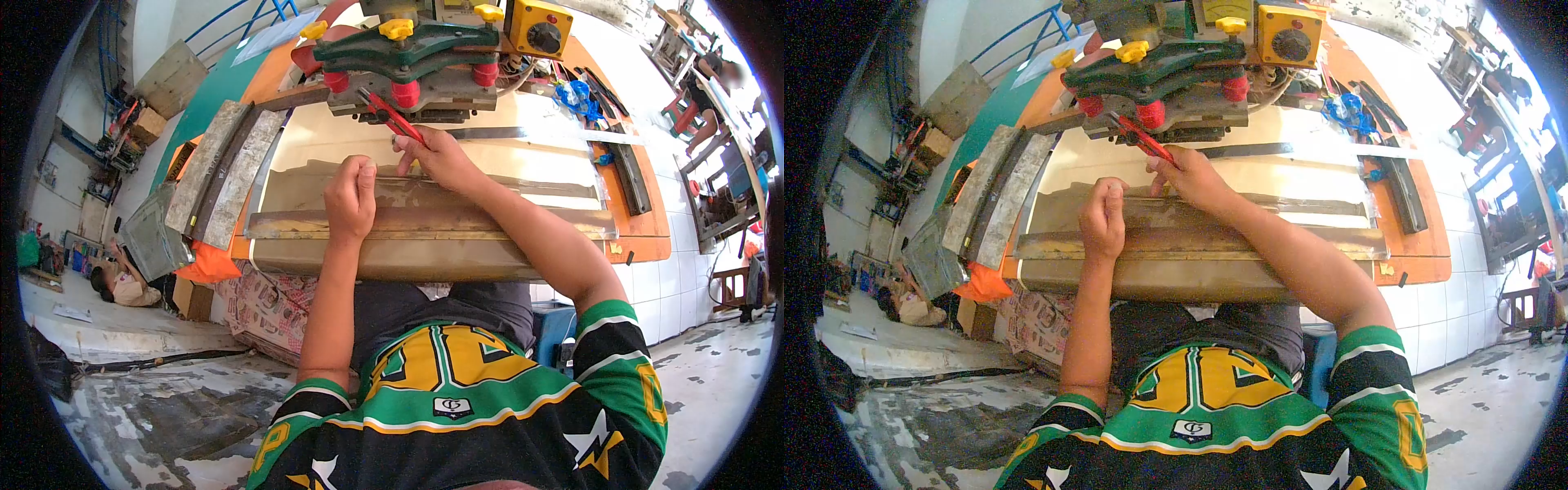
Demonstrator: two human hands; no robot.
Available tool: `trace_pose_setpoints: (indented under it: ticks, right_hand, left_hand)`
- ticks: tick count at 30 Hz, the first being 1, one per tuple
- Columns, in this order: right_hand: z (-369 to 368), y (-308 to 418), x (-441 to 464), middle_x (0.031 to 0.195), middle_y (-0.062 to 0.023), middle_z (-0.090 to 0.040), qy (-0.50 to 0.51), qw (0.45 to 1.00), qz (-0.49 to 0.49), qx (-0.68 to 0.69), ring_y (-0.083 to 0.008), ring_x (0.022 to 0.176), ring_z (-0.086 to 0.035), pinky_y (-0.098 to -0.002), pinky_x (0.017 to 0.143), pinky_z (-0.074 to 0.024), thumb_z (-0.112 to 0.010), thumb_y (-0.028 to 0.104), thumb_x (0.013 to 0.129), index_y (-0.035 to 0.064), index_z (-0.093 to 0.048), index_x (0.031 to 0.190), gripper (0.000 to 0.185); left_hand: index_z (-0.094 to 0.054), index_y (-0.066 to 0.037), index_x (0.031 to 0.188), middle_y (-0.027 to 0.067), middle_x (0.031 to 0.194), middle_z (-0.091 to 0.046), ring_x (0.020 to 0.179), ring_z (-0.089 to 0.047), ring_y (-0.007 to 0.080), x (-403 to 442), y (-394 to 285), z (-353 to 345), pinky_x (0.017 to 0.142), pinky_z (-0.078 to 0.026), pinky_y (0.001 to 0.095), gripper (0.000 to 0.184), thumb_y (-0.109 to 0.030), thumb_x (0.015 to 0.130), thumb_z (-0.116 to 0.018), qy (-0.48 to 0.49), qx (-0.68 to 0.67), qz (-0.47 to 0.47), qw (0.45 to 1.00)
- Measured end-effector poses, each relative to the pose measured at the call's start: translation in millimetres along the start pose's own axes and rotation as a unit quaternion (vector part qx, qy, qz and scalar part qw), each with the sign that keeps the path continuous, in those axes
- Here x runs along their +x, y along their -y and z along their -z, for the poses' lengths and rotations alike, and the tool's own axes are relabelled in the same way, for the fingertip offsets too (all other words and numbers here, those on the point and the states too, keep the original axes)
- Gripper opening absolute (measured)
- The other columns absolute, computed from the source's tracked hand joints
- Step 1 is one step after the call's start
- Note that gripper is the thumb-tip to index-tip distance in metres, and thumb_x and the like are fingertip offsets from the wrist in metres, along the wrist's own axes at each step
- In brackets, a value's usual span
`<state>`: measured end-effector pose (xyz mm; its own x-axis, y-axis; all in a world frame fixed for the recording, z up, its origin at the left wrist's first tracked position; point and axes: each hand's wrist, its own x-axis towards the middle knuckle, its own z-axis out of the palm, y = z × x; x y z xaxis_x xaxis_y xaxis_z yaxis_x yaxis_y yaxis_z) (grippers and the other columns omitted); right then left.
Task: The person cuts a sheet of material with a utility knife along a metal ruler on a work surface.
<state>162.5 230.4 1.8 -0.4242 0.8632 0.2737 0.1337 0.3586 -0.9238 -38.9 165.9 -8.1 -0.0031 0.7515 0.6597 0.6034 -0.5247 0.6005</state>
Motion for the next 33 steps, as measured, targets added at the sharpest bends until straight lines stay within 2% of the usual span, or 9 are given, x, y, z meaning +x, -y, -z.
trace_pose_setpoints:
  ticks: [8,10,17,20,23,26,29,31,33]
  right_hand:
    - [3.2,2.2,3.6,0.088,-0.0095,-0.073,-0.009,0.962,0.245,-0.121,-0.0174,0.077,-0.066,-0.0347,0.077,-0.0523,-0.060,0.022,0.109,-0.0018,-0.066,0.112,0.024]
    - [4.0,15.0,1.1,0.090,-0.0117,-0.073,0.052,0.993,-0.107,-0.016,-0.0183,0.075,-0.066,-0.0341,0.076,-0.0519,-0.061,0.020,0.108,-0.0026,-0.065,0.111,0.023]
    - [3.3,1.7,0.6,0.083,-0.0076,-0.075,0.015,0.981,0.174,-0.079,-0.0132,0.059,-0.060,-0.0313,0.065,-0.0503,-0.062,0.028,0.108,-0.0018,-0.066,0.111,0.030]
    - [6.2,11.7,-0.5,0.087,-0.0098,-0.075,0.068,0.987,-0.138,0.056,-0.0167,0.065,-0.063,-0.0341,0.069,-0.0525,-0.062,0.024,0.107,-0.0004,-0.066,0.117,0.027]
    - [5.5,4.7,1.6,0.088,-0.0104,-0.074,0.038,0.996,-0.054,-0.064,-0.0172,0.068,-0.064,-0.0338,0.067,-0.0522,-0.061,0.022,0.107,0.0005,-0.065,0.119,0.025]
    - [-0.1,-14.1,11.1,0.076,-0.0057,-0.073,-0.077,0.903,0.384,-0.175,-0.0135,0.060,-0.058,-0.0315,0.058,-0.0485,-0.059,0.028,0.108,0.0018,-0.067,0.114,0.028]
    - [1.0,3.4,4.3,0.078,-0.0059,-0.073,-0.032,0.968,0.234,-0.085,-0.0128,0.062,-0.061,-0.0316,0.059,-0.0492,-0.059,0.026,0.108,0.0022,-0.067,0.111,0.025]
    - [5.0,21.0,3.3,0.086,-0.0103,-0.073,0.052,0.984,-0.160,-0.058,-0.0191,0.077,-0.067,-0.0361,0.071,-0.0533,-0.059,0.020,0.106,0.0017,-0.066,0.112,0.020]
    - [2.5,27.6,-5.2,0.086,-0.0105,-0.073,0.041,0.990,-0.115,-0.066,-0.0190,0.077,-0.068,-0.0366,0.071,-0.0532,-0.059,0.020,0.107,0.0012,-0.066,0.110,0.021]
  left_hand:
    - [-0.064,-0.001,0.093,0.0171,0.079,-0.063,0.068,-0.062,0.0362,3.5,-8.9,-2.1,0.064,-0.049,0.0442,0.025,-0.023,0.105,-0.063,-0.001,0.047,-0.017,0.999]
    - [-0.063,-0.001,0.092,0.0167,0.078,-0.062,0.067,-0.061,0.0359,3.3,-8.0,-3.7,0.063,-0.048,0.0442,0.025,-0.022,0.105,-0.063,-0.005,0.043,-0.021,0.999]
    - [-0.062,-0.001,0.089,0.0159,0.076,-0.061,0.066,-0.060,0.0357,3.8,-3.4,-5.7,0.061,-0.046,0.0451,0.024,-0.020,0.104,-0.064,-0.021,0.059,-0.058,0.996]
    - [-0.062,-0.002,0.089,0.0163,0.077,-0.061,0.067,-0.060,0.0372,4.3,-7.3,-4.4,0.062,-0.046,0.0456,0.024,-0.020,0.104,-0.063,-0.007,0.056,-0.042,0.998]
    - [-0.061,-0.002,0.088,0.0161,0.077,-0.061,0.067,-0.060,0.0377,4.2,-5.3,-4.7,0.062,-0.046,0.0457,0.024,-0.020,0.104,-0.063,-0.011,0.062,-0.050,0.997]
    - [-0.061,-0.002,0.088,0.0159,0.076,-0.061,0.068,-0.060,0.0371,1.0,5.5,-9.6,0.062,-0.047,0.0453,0.024,-0.019,0.104,-0.063,-0.045,0.047,-0.101,0.993]
    - [-0.061,-0.002,0.088,0.0163,0.077,-0.061,0.070,-0.061,0.0375,2.5,-2.5,-5.7,0.063,-0.047,0.0456,0.022,-0.017,0.103,-0.063,-0.008,0.066,-0.049,0.997]
    - [-0.061,-0.002,0.088,0.0166,0.078,-0.062,0.070,-0.061,0.0381,2.7,-6.8,-3.2,0.064,-0.047,0.0460,0.022,-0.017,0.103,-0.063,0.004,0.072,-0.035,0.997]
    - [-0.061,-0.002,0.088,0.0169,0.078,-0.062,0.071,-0.061,0.0387,4.0,-8.5,-3.0,0.064,-0.047,0.0464,0.021,-0.017,0.103,-0.063,0.013,0.078,-0.021,0.997]
